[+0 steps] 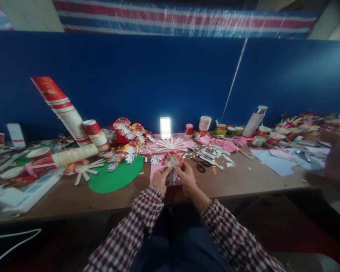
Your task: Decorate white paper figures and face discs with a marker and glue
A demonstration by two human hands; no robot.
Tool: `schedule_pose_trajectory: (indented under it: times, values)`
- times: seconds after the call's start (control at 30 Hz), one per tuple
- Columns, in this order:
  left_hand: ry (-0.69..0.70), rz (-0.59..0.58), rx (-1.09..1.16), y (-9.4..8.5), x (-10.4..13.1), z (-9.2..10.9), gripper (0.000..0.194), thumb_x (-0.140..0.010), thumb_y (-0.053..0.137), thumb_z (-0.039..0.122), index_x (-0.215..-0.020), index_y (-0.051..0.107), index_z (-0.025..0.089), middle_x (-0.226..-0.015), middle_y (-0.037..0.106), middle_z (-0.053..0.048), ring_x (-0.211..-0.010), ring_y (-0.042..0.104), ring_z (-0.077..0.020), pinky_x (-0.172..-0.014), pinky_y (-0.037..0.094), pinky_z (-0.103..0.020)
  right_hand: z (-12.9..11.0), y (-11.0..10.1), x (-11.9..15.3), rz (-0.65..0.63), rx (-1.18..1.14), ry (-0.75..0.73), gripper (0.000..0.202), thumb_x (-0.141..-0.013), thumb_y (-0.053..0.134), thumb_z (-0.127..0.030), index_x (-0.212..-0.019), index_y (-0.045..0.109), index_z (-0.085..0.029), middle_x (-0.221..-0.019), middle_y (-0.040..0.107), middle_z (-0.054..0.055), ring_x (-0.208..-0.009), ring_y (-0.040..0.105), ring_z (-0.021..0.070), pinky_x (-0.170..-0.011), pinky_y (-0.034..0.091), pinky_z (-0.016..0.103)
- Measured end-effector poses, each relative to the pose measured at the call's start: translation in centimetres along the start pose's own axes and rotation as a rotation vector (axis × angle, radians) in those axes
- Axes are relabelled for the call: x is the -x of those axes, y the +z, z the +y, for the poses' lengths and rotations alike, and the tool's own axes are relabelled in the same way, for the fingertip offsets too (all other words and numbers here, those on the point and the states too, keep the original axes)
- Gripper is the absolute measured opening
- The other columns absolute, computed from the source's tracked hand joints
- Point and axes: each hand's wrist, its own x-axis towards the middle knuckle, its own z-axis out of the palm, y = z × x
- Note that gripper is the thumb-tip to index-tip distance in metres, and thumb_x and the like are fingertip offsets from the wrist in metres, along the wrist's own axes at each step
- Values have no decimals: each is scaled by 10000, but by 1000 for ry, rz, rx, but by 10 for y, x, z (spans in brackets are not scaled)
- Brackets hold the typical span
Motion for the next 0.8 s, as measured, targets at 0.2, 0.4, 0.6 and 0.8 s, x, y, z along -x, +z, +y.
schedule_pose_trajectory:
  times: [0.2, 0.4, 0.6, 0.8]
  values:
    - [36, 1, 16, -1, -2, -3, 193, -595, 776, 206, -725, 672, 109, -603, 684, -35, -558, 637, -152, -535, 485, -233, 0, 2, 0, -20, 8, -9, 293, -639, 695, -291, -892, 600, -177, -803, 660, 16, -677, 589, 144, -638, 466, 247]
    - [28, 18, 1, -2, -1, -3, 190, -602, 771, 213, -718, 652, 122, -583, 670, -21, -539, 626, -146, -523, 483, -233, -2, 2, 1, -51, 11, -23, 257, -644, 690, -260, -870, 607, -173, -773, 651, 7, -681, 585, 138, -651, 461, 242]
    - [3, 52, -38, -6, -1, 0, 249, -593, 792, 261, -708, 616, 129, -568, 640, -12, -505, 607, -137, -524, 486, -248, -8, 2, 1, -80, 15, -31, 259, -635, 695, -266, -861, 615, -169, -778, 661, 9, -699, 595, 147, -668, 472, 250]
    - [41, 83, -70, -7, -4, -2, 264, -576, 808, 262, -699, 631, 110, -523, 618, -7, -500, 600, -144, -510, 475, -244, -7, 4, 5, -55, 39, -28, 245, -630, 693, -251, -848, 623, -164, -758, 671, 20, -673, 600, 150, -612, 474, 236]
